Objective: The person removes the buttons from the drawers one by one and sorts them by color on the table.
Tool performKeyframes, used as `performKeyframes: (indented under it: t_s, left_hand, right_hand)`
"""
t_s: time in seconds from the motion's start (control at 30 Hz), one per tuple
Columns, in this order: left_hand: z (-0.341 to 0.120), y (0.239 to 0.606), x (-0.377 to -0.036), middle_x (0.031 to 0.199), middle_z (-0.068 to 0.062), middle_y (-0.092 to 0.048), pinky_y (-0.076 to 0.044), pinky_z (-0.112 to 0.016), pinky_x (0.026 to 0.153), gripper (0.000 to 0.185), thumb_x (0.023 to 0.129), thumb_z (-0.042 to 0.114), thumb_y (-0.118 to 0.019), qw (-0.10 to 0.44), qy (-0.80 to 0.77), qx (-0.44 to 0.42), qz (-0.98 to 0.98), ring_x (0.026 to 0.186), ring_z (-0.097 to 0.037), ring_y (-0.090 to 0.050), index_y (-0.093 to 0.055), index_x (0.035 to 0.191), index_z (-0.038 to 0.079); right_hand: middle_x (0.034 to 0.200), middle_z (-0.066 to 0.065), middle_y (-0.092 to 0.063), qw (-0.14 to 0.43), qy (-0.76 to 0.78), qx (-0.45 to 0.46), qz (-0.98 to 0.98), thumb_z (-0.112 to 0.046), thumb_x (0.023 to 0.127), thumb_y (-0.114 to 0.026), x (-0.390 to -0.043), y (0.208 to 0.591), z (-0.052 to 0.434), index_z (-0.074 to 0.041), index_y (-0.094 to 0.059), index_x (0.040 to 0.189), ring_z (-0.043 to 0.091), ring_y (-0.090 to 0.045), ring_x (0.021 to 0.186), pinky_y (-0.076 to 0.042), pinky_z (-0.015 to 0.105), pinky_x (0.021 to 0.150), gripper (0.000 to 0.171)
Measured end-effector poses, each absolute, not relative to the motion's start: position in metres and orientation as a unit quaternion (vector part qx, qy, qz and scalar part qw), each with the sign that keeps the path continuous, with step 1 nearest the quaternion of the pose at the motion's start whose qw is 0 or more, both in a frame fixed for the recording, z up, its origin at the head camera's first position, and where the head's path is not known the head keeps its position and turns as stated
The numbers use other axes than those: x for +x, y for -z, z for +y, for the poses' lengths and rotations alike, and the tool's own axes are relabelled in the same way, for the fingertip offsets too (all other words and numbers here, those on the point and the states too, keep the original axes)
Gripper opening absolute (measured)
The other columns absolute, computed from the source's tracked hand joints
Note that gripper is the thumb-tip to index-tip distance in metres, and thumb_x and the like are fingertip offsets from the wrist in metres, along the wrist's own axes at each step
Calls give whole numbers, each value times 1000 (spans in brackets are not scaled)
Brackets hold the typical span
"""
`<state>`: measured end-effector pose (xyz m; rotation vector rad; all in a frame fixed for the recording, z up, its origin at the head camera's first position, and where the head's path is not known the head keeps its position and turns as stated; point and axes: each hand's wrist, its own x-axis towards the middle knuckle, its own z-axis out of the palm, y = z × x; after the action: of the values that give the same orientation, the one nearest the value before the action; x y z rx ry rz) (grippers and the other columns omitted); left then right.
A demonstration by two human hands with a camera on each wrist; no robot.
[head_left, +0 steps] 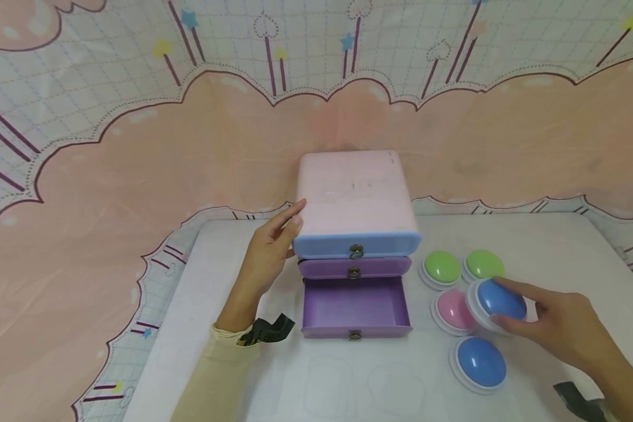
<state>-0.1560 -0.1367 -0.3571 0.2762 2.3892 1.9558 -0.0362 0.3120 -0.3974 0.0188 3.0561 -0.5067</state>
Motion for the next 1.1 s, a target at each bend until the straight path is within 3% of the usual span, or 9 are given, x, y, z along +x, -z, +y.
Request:
performKeyframes:
  t_s: [0.2,0.3,0.43,0.5,0.77,0.87,1.1]
  left_hand:
    - [-137,356,-156,158,13,-45,-58,-48,97,41,105,42,-56,22,-632,88,770,135,-22,-55,-56,146,39]
    - [-137,356,-156,158,12,-44,-58,-49,97,41,105,41,-56,22,-632,89,769,136,-23,-55,-55,147,38]
    - [-137,357,-156,159,12,-44,-58,-49,97,41,105,41,-56,23,-633,89,768,135,-23,-56,-55,146,39]
    - [-137,357,-156,158,12,-44,-58,-48,97,41,105,42,-56,22,-633,89,769,134,-23,-57,-55,146,40]
    - [-136,358,-156,158,13,-44,-58,-49,97,41,105,44,-55,22,-627,88,774,135,-23,-56,-55,146,41]
    - [-137,357,-156,158,13,-44,-58,-49,97,41,105,44,-55,21,-626,90,774,136,-23,-56,-55,146,42]
    - [-137,357,-156,158,13,-44,-58,-49,97,42,105,45,-55,22,-626,91,774,136,-23,-56,-54,146,42]
  right_hand:
    - [92,10,-70,3,142,17,990,-56,74,-87,-23,414,339,-7,-63,138,19,-49,72,-38,20,52,84]
    - [94,15,-72,-6,141,19,990,-53,72,-89,-16,420,347,-6,-65,136,19,-50,72,-45,20,54,83]
    - [88,10,-70,3,139,25,990,-51,72,-90,-7,424,357,-4,-65,135,19,-49,71,-44,19,53,83]
    - [82,2,-64,23,134,34,990,-53,73,-88,-3,426,361,-4,-63,137,19,-47,71,-36,19,53,85]
    - [64,-2,-45,49,118,69,989,-57,77,-84,16,440,373,-2,-58,140,19,-43,71,-28,24,54,87]
    - [65,-2,-48,68,127,78,986,-58,78,-82,20,444,374,1,-56,141,20,-46,73,-31,24,55,90]
    - [89,6,-68,118,153,86,977,-62,77,-81,21,451,376,-1,-54,144,21,-53,78,-48,28,60,95]
